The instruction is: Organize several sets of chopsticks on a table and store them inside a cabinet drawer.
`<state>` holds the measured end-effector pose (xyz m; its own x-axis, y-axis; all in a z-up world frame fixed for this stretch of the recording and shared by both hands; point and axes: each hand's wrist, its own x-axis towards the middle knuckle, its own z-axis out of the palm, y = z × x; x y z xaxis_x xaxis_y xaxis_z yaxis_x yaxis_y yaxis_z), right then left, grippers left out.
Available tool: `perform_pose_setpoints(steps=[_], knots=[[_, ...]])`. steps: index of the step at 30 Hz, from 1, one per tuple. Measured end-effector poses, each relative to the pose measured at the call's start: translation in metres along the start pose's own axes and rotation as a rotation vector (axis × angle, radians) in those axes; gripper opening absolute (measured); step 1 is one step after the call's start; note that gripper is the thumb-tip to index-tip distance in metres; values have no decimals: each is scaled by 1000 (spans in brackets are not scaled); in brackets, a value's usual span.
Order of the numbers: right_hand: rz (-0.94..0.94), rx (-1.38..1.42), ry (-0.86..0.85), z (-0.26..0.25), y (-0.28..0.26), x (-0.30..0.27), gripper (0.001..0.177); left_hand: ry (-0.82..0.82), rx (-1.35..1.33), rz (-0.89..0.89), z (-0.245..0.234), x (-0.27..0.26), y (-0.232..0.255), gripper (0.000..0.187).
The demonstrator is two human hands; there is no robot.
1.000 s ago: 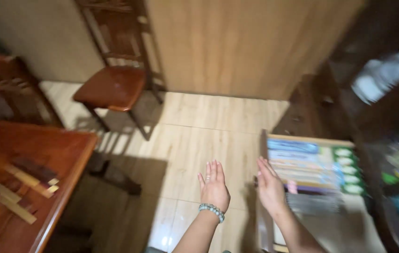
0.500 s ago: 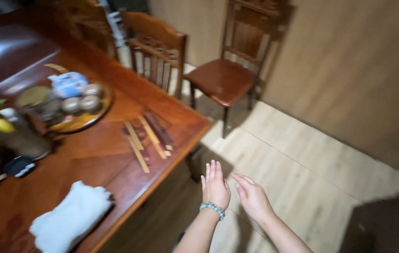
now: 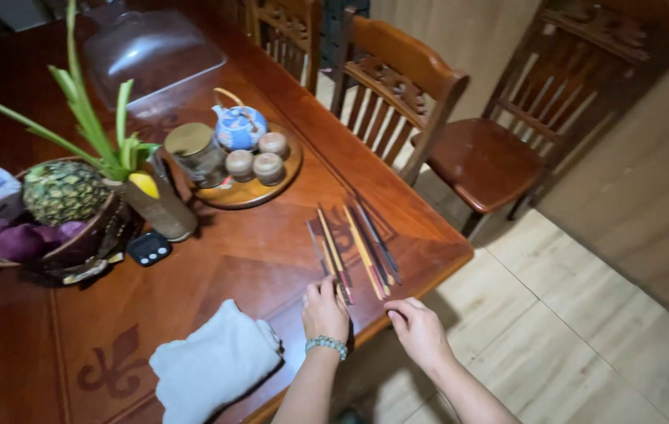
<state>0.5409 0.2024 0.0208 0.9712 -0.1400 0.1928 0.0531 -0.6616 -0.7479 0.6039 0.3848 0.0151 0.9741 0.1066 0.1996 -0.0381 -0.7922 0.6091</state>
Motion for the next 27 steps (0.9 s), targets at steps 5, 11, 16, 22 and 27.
perform_pose_setpoints(steps=[5,11,16,22,27], knots=[[86,-73,85,20,16,36,13,-154,120,10,-16,27,-7,26],[195,-207,139,19,32,63,13,-201,116,7,-2,50,-25,16],[284,-312,77,21,28,76,21,-273,102,-88,3,67,-35,19],[359,-339,43,24,33,87,21,-236,92,-149,10,77,-40,30],[292,-189,103,21,38,86,19,-74,-171,-243,2,84,-32,58]])
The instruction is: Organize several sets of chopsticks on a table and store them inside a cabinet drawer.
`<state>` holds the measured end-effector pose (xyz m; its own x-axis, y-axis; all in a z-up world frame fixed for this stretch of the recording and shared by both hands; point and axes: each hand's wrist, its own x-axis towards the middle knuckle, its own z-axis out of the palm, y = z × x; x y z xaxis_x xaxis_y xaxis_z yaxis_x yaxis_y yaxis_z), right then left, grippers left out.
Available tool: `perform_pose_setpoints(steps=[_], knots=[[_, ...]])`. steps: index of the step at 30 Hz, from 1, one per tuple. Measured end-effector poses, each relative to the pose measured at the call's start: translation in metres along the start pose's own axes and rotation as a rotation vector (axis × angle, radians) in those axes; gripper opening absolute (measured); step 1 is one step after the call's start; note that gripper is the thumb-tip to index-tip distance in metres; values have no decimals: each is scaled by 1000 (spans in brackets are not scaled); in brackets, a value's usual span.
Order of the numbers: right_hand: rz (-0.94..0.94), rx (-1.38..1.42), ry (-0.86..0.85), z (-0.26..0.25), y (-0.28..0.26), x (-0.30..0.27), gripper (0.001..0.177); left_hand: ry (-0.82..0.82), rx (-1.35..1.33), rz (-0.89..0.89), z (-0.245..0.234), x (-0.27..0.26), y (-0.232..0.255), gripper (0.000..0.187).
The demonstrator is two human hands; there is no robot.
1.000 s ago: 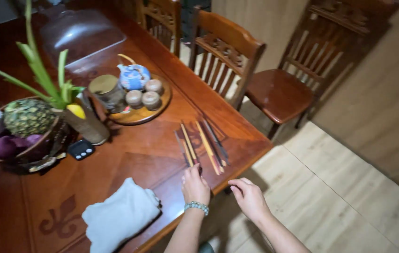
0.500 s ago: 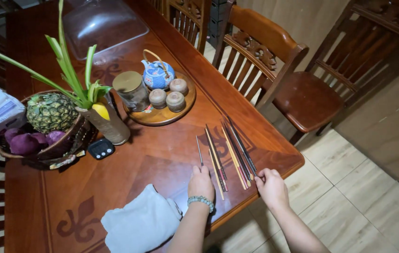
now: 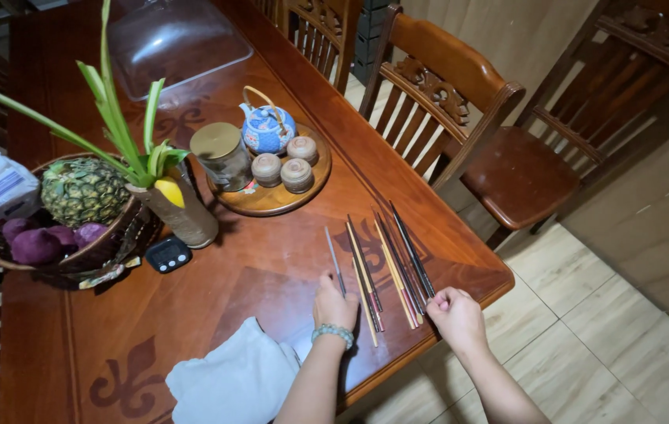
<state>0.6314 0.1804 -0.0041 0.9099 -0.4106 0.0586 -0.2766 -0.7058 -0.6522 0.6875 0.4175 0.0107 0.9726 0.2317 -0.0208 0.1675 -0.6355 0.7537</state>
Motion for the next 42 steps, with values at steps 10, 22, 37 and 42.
perform_pose_setpoints(steps=[10,22,37,42], knots=[[10,685,-100,-6,23,-18,6,-638,-817,-79,94,-10,38,29],[245,690,-69,-111,143,-90,8,-1095,-869,-62,158,-140,122,23],[484,1058,659,-336,275,-311,32,-1932,-234,304,214,-428,204,20],[550,1127,797,-369,336,-412,26,-2022,-61,421,234,-529,213,14]])
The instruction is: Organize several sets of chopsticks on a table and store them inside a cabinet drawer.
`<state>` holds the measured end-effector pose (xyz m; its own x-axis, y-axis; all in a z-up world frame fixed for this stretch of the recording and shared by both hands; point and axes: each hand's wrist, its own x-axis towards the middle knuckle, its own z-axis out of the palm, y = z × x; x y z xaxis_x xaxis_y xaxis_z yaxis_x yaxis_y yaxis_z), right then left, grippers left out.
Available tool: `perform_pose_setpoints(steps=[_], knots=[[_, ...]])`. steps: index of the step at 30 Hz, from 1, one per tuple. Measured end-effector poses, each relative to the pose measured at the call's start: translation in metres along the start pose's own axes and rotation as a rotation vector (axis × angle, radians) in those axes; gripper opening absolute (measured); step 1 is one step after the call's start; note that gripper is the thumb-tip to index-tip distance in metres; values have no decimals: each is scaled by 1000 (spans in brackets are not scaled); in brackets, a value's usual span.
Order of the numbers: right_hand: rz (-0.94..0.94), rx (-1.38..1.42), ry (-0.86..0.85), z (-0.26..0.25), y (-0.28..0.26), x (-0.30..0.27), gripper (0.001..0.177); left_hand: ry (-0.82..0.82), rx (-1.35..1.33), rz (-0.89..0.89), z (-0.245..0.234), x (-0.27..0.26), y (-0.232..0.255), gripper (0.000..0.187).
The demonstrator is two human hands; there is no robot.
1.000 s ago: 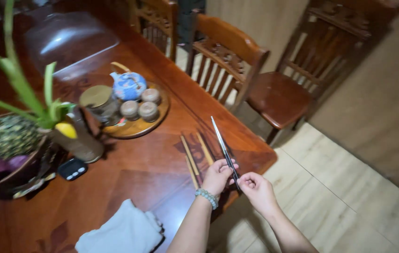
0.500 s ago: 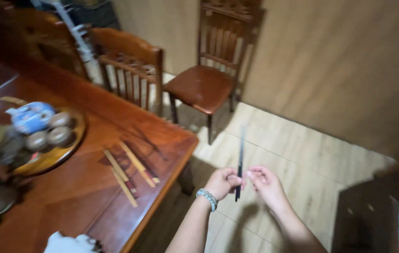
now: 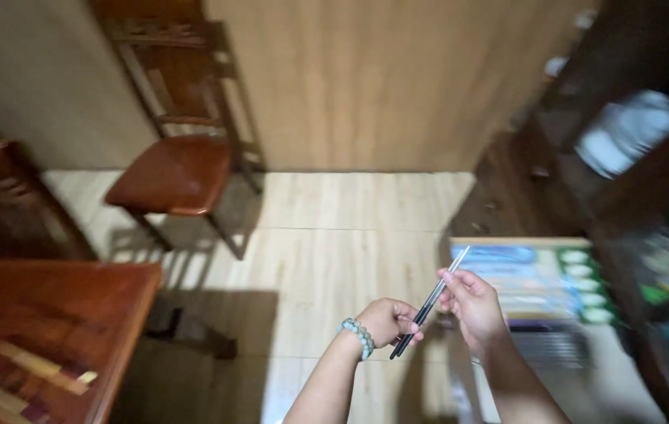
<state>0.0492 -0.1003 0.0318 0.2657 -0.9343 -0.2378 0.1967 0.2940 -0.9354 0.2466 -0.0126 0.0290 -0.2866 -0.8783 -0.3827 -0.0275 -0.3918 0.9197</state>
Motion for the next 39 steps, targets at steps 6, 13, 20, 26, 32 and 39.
perform_pose_setpoints(steps=[6,13,20,26,32,39], knots=[[-20,72,199,-111,-24,-39,20,-25,151,76,93,56,21,25],[47,129,401,-227,21,-53,18,77,815,314,176,71,39,50],[261,90,545,-250,37,-91,13,36,1213,201,220,88,-6,25],[362,143,529,-249,49,-95,12,-51,1293,66,221,92,-16,34],[397,181,530,-249,54,-86,16,-44,1316,6,217,90,-18,38],[366,-45,633,-231,30,-89,23,21,1374,56,208,98,-43,34]])
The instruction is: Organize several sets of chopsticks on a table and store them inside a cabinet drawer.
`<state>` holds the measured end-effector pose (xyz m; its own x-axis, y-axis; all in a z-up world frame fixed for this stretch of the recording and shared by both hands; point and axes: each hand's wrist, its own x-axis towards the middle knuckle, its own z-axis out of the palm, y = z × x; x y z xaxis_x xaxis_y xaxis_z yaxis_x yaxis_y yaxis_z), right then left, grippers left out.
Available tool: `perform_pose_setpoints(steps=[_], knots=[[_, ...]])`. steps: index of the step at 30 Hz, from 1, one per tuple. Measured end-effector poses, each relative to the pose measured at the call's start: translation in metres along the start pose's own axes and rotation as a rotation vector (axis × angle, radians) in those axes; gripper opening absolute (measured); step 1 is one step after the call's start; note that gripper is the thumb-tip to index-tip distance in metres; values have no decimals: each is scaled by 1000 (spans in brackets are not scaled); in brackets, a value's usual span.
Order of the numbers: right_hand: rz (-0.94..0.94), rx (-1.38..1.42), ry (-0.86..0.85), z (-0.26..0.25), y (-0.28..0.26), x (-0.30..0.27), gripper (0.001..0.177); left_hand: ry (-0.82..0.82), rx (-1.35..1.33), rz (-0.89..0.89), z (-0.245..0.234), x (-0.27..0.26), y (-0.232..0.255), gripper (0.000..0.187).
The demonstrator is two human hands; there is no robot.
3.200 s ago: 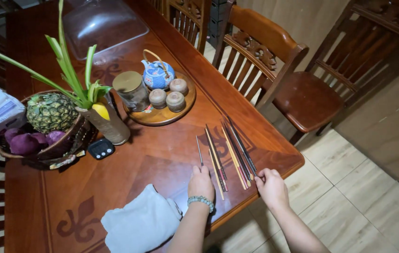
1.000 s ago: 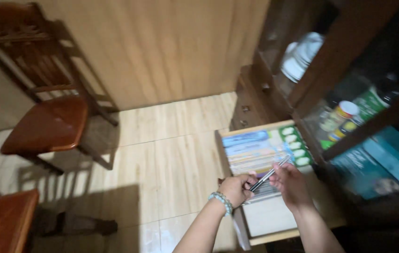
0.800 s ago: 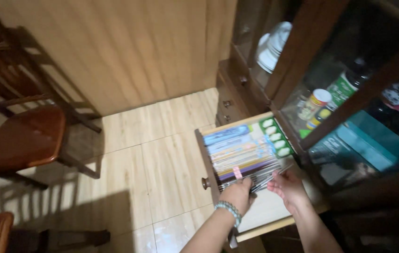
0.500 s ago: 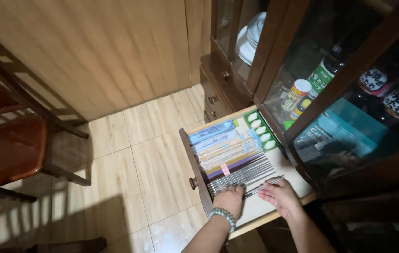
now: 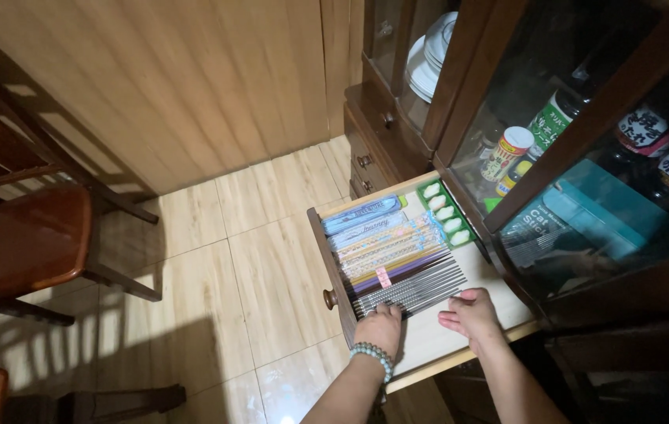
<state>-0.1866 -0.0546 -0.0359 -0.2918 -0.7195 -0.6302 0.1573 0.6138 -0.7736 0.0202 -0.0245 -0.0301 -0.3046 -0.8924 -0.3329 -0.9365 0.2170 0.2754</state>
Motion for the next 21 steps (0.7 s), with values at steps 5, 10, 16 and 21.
perform_pose_setpoints(steps=[5,10,16,21], knots=[[-54,-148,35,5,-2,-5,28,-96,71,-43,-26,-8,8,42],[-83,-277,32,10,-4,-9,30,-8,79,-60,9,7,1,39],[-165,-457,34,12,1,-4,26,-100,20,-86,-30,-10,12,58],[-803,-890,216,9,8,-3,22,-24,55,-71,1,4,3,37]])
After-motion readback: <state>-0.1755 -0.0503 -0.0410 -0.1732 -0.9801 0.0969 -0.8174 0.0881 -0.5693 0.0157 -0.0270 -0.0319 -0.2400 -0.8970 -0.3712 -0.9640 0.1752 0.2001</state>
